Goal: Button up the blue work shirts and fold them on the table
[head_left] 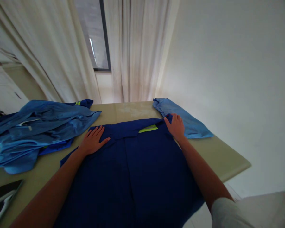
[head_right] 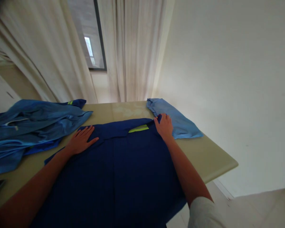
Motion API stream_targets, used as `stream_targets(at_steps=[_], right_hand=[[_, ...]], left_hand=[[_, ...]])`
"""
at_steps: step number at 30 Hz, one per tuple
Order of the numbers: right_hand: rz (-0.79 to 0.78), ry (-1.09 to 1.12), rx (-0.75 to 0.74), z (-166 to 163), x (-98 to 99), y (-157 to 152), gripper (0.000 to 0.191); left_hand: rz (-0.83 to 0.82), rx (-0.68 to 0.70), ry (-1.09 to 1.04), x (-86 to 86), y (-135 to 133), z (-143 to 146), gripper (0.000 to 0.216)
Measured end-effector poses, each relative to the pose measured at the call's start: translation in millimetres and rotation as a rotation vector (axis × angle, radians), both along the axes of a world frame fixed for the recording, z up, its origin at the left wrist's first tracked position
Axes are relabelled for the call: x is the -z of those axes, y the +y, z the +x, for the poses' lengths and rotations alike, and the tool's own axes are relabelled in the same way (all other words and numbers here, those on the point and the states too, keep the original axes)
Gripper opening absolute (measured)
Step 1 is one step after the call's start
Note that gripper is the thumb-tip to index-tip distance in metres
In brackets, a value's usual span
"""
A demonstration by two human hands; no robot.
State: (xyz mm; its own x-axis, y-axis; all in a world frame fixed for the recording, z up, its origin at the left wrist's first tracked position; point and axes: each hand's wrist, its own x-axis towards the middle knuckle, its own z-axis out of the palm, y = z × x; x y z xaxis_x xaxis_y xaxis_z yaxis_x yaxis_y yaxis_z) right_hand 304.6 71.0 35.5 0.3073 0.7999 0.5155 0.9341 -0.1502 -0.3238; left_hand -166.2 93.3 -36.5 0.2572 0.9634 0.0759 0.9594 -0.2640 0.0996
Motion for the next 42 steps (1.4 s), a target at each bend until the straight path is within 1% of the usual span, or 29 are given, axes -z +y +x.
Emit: stream_targets(at_steps=[2,5,7,9,11,12,14,15,16,18,20,21,23,25,28,30,31,32,35,37,39,42], right_hand=[[-0.034,0.027,0.1,26.8,16.4,-14.4,0.053],[-0.135,0.109,0.143,46.1,29.3,-21.5,0.058],[-0.197,0.165,0.136,49.9,30.7,-19.2,0.058],[-0.224,0.205,0.13,51.2,29.6,-14.5,0.058],[-0.235,0.245,0.125,53.2,28.7,-9.5,0.059],[-0.241,0.271,0.119,54.7,28.9,-7.0,0.059],[-0.243,0.322,0.086,58.8,30.5,-2.4,0.054],[-0.23,0.339,0.055,61.0,31.8,-0.2,0.049],[-0.203,0.347,0.017,63.1,33.4,1.8,0.043],[-0.102,0.351,-0.08,66.6,36.8,5.4,0.033],[0.033,0.373,-0.176,69.4,41.0,8.2,0.031],[0.096,0.394,-0.216,70.7,43.3,9.3,0.032],[0.176,0.437,-0.275,73.3,48.5,10.7,0.035],[0.194,0.45,-0.308,75.5,53.1,11.2,0.038],[0.183,0.404,-0.284,72.4,54.3,10.4,0.042],[0.188,0.343,-0.269,62.1,49.0,8.1,0.044],[0.185,0.301,-0.296,54.2,44.6,5.9,0.044],[0.173,0.25,-0.356,44.9,39.6,2.8,0.045],[0.084,0.07,-0.645,15.7,25.2,-11.0,0.047],[0.017,-0.008,-0.78,2.4,20.4,-20.8,0.048],[-0.055,-0.029,-0.839,-2.3,20.3,-27.6,0.052],[-0.162,-0.001,-0.876,2.2,23.8,-30.2,0.06]], left_hand=[[0.0,-0.004,0.008,2.6,1.8,-0.9,0.095],[-0.014,-0.013,0.015,4.0,3.3,-3.8,0.095],[-0.025,-0.022,0.01,2.4,4.4,-4.9,0.094],[-0.036,-0.045,-0.001,-2.0,6.3,-1.4,0.092],[-0.054,-0.101,0.005,-9.5,8.8,11.2,0.092],[-0.046,-0.136,0.011,-14.1,10.1,22.4,0.092],[0.027,-0.16,0.008,-23.7,11.8,56.0,0.09],[0.082,-0.133,-0.004,-28.1,12.0,78.4,0.088],[0.133,-0.069,-0.024,-31.6,11.7,104.0,0.084],[0.172,0.111,-0.062,-35.6,9.7,160.9,0.077],[0.178,0.271,-0.099,-35.3,6.9,218.3,0.069],[0.192,0.306,-0.122,-33.8,5.6,244.2,0.066],[0.209,0.311,-0.167,-28.5,3.6,285.8,0.063],[0.207,0.27,-0.202,-21.0,2.6,311.3,0.06],[0.186,0.253,-0.211,-8.4,2.0,323.5,0.053],[0.186,0.273,-0.211,-2.1,1.9,322.3,0.049],[0.19,0.279,-0.214,0.0,1.9,320.9,0.048],[0.198,0.28,-0.218,1.2,1.6,319.5,0.048],[0.199,0.279,-0.215,1.3,-0.1,316.9,0.045],[0.163,0.275,-0.188,-0.2,-2.0,316.4,0.043],[0.124,0.297,-0.157,-1.7,-3.7,316.1,0.044],[0.123,0.363,-0.156,-3.0,-4.9,315.9,0.052]])
